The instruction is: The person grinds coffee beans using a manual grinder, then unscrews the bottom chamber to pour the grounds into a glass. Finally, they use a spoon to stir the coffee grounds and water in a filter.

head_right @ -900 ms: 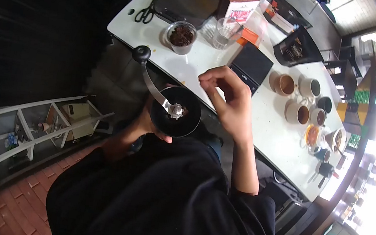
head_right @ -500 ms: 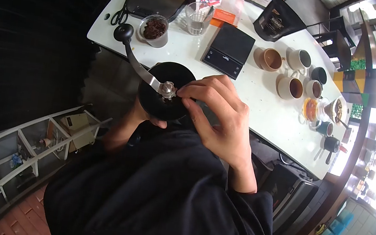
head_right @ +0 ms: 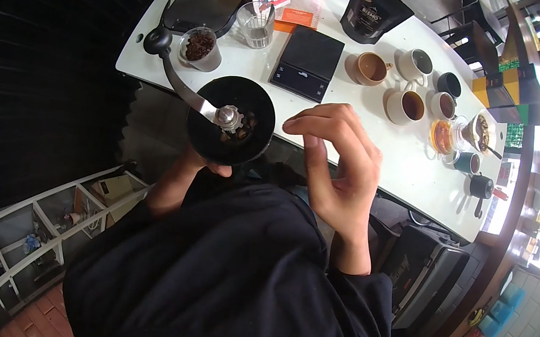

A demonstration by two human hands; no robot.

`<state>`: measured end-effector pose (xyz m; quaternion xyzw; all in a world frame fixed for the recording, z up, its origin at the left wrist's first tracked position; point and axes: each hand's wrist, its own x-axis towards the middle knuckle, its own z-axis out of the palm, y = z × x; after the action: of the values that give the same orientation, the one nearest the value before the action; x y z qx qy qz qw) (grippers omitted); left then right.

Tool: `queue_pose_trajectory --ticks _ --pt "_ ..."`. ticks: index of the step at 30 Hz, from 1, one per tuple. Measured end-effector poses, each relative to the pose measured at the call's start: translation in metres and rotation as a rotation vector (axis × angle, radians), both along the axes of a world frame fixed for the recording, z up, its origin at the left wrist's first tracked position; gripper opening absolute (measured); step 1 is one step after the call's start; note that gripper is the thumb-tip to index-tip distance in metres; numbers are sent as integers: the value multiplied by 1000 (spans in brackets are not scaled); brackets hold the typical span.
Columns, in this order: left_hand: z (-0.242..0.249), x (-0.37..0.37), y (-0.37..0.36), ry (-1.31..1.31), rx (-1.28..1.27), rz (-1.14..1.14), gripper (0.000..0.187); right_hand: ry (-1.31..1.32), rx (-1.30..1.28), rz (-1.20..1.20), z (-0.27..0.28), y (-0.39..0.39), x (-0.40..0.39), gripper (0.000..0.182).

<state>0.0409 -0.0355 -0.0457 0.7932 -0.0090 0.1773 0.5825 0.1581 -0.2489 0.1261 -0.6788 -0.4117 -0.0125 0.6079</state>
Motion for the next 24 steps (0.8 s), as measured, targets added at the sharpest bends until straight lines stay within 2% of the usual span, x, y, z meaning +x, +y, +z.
queue_pose_trajectory --ticks 1,8,10,11,13,14,16,18,20,22,23,24 --pt "3 0 -1 87 -192 -38 150 -2 3 -4 1 -2 0 20" --pt "30 10 -8 -45 -105 -14 142 2 -5 -42 4 -13 -3 18" --pt "58 18 -8 -67 -139 -117 126 10 -7 -41 6 -13 -1 17" --pt "71 20 -10 -68 -138 -125 126 9 -17 -8 10 -9 4 17" --pt "92 24 -17 -59 -317 -300 106 59 -8 47 11 3 17 21" --pt "96 23 -20 113 -577 -433 98 38 -20 124 11 12 29 27" --pt "95 16 -33 214 -709 -539 98 18 -106 299 8 27 46 40" --pt "85 8 -43 369 -780 -590 99 -70 -182 418 9 41 51 29" --pt "72 8 -51 314 -588 -674 99 -26 -204 543 5 49 47 17" --pt "95 27 -51 57 -219 -713 102 -31 -197 429 1 54 41 21" --pt "90 25 -51 97 -333 -698 111 -70 -228 397 -3 55 47 19" --pt "90 22 -51 83 -334 -699 111 -105 -259 366 -8 56 52 18"
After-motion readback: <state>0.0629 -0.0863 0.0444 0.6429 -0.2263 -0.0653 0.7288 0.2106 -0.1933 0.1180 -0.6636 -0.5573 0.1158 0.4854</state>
